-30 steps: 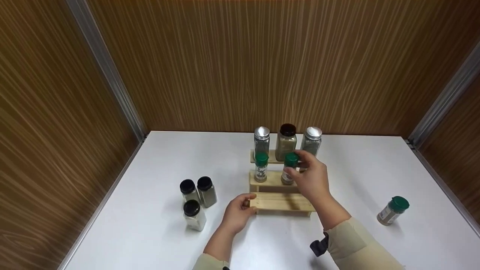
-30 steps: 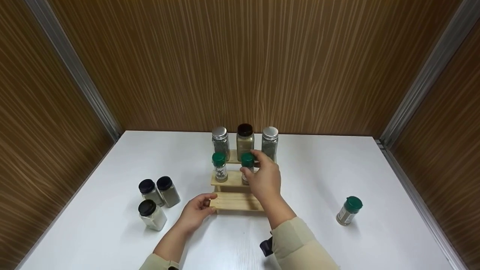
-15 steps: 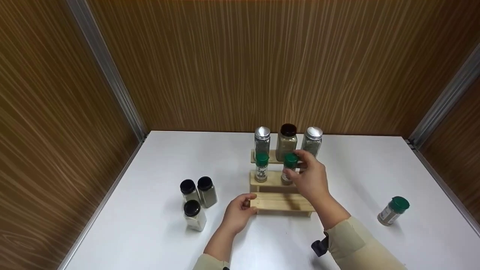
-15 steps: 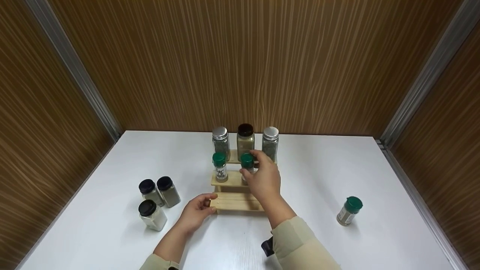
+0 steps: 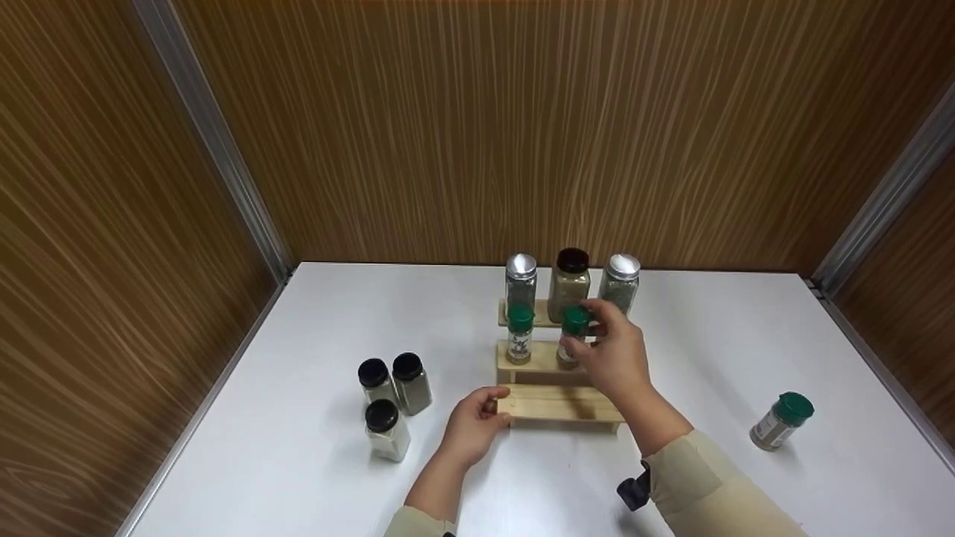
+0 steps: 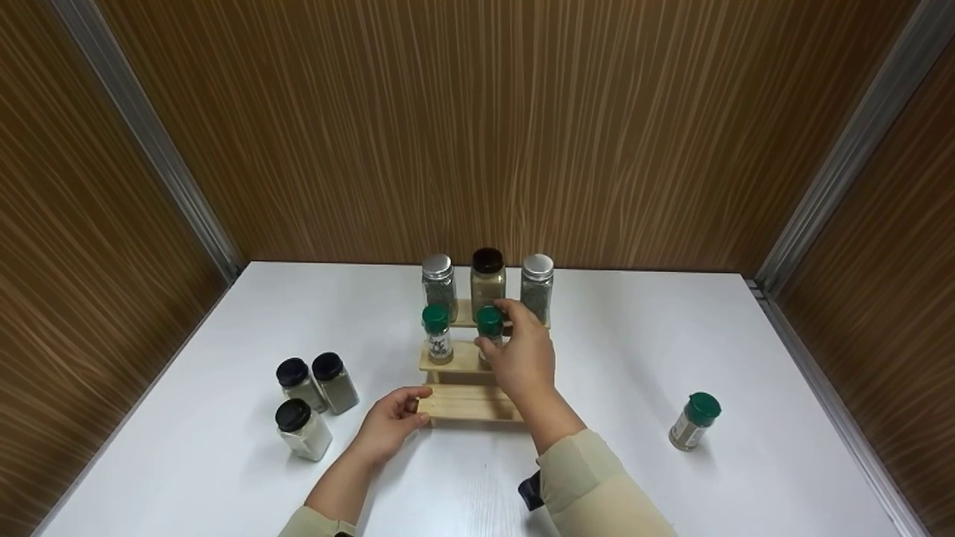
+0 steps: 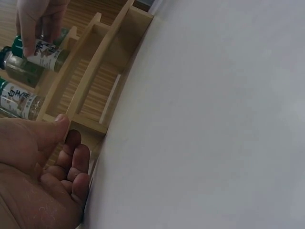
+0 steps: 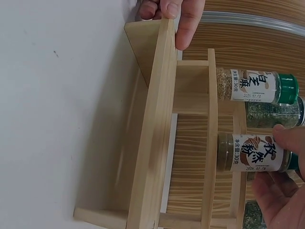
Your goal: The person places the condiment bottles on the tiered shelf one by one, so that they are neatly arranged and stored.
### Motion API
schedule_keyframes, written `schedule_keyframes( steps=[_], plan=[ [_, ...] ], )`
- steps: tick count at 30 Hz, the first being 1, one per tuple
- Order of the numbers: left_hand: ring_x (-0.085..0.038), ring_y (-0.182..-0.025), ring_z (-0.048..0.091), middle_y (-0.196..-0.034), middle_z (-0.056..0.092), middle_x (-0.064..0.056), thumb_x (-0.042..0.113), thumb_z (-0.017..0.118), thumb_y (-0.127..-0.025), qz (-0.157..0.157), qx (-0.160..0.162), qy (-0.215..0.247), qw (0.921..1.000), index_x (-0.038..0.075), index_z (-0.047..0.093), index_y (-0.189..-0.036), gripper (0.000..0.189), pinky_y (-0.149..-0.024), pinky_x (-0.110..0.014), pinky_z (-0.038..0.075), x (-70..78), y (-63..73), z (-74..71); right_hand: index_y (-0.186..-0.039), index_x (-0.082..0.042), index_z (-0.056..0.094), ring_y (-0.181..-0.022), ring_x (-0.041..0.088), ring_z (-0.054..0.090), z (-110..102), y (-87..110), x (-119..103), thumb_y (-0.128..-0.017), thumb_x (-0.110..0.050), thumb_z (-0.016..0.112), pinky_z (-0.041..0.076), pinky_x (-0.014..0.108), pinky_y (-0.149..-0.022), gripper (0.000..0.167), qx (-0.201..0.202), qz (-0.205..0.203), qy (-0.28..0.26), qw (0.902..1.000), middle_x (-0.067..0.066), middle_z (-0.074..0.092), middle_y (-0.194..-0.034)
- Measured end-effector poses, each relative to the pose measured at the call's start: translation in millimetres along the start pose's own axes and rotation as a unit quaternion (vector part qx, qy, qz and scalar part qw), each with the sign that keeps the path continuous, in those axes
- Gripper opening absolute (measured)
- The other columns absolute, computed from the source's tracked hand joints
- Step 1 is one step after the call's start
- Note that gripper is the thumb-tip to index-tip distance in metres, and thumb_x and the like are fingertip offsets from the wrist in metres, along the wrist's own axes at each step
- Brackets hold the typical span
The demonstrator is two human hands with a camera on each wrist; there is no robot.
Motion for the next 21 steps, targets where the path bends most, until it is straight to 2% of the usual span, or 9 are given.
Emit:
schedule_keyframes(
  steps=[7,10,14,16,18,19,20,21],
  plan=[
    [-0.016,-0.093,0.059,-0.101,0.065,-0.007,-0.009,0.075,-0.091,0.008,0.001,-0.006,1.0000,-0.004,0.070,-0.126,0.036,-0.080,-0.027,0.052,-1.0,-0.6,3.2,-0.141,-0.003,0.057,-0.109,0.038,0.069,-12.0,7.5,8.5,-0.084,-0.006,0.089,0.057,0.054,-0.094,0.065,0.008,0.004,0.004,1.0000,0.021,0.069,-0.124],
    [-0.016,-0.092,0.058,-0.100,0.065,-0.008,-0.010,0.074,-0.091,0.015,-0.005,0.003,0.9999,-0.006,0.069,-0.125,0.035,-0.079,-0.025,0.052,0.2,-0.2,5.9,-0.140,-0.002,0.057,-0.112,0.038,0.068,-24.9,15.3,11.7,-0.085,-0.007,0.089,0.056,0.056,-0.093,0.065,0.023,-0.002,0.014,0.9996,0.020,0.068,-0.126],
    [-0.015,-0.090,0.058,-0.098,0.064,-0.008,-0.011,0.073,-0.091,0.024,-0.009,0.012,0.9996,-0.007,0.069,-0.125,0.035,-0.076,-0.022,0.051,2.1,0.3,9.0,-0.137,0.001,0.058,-0.108,0.037,0.070,-49.5,28.2,17.7,-0.084,-0.007,0.090,0.057,0.053,-0.089,0.062,0.062,-0.014,0.050,0.9967,0.020,0.069,-0.124],
    [-0.015,-0.090,0.057,-0.097,0.063,-0.008,-0.011,0.074,-0.091,0.023,-0.008,0.011,0.9996,-0.007,0.069,-0.125,0.035,-0.076,-0.022,0.051,2.2,0.3,8.7,-0.136,0.002,0.059,-0.107,0.037,0.070,-62.8,34.9,22.0,-0.084,-0.006,0.090,0.058,0.048,-0.088,0.061,0.085,-0.013,0.070,0.9939,0.020,0.070,-0.123],
    [-0.016,-0.090,0.058,-0.097,0.063,-0.008,-0.010,0.074,-0.090,0.022,-0.006,0.008,0.9997,-0.007,0.069,-0.125,0.035,-0.077,-0.025,0.052,1.4,-0.2,7.6,-0.136,0.001,0.060,-0.107,0.036,0.070,-76.0,42.4,26.2,-0.085,-0.007,0.090,0.057,0.033,-0.087,0.060,0.104,-0.007,0.084,0.9911,0.020,0.070,-0.122],
    [-0.015,-0.090,0.058,-0.097,0.063,-0.006,-0.010,0.074,-0.090,0.024,-0.004,0.008,0.9997,-0.006,0.070,-0.124,0.035,-0.077,-0.024,0.052,-5.3,-3.2,7.5,-0.136,0.000,0.060,-0.107,0.035,0.070,-82.4,46.1,28.1,-0.085,-0.007,0.090,0.054,0.026,-0.087,0.060,0.112,-0.002,0.090,0.9896,0.019,0.070,-0.123],
    [-0.015,-0.091,0.058,-0.097,0.063,-0.006,-0.009,0.074,-0.090,0.023,-0.003,0.007,0.9997,-0.005,0.070,-0.124,0.035,-0.077,-0.025,0.052,-5.5,-3.2,6.7,-0.137,0.000,0.060,-0.108,0.035,0.070,-88.7,49.9,29.9,-0.085,-0.008,0.090,0.051,0.019,-0.086,0.060,0.119,0.003,0.095,0.9884,0.019,0.070,-0.123],
    [-0.016,-0.091,0.058,-0.097,0.063,-0.006,-0.009,0.074,-0.090,0.024,-0.002,0.005,0.9997,-0.005,0.070,-0.124,0.035,-0.078,-0.025,0.052,-5.9,-3.2,5.8,-0.138,-0.001,0.059,-0.110,0.035,0.069,-94.5,53.5,31.5,-0.085,-0.009,0.090,0.049,0.015,-0.087,0.061,0.124,0.010,0.102,0.9870,0.018,0.070,-0.123]
  ],
)
Point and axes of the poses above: each hand's wrist, its own y-axis away from the middle knuckle, its own z-axis out of the palm, x = y × z, the point moved 6 cm from there along -y, towards the middle knuckle
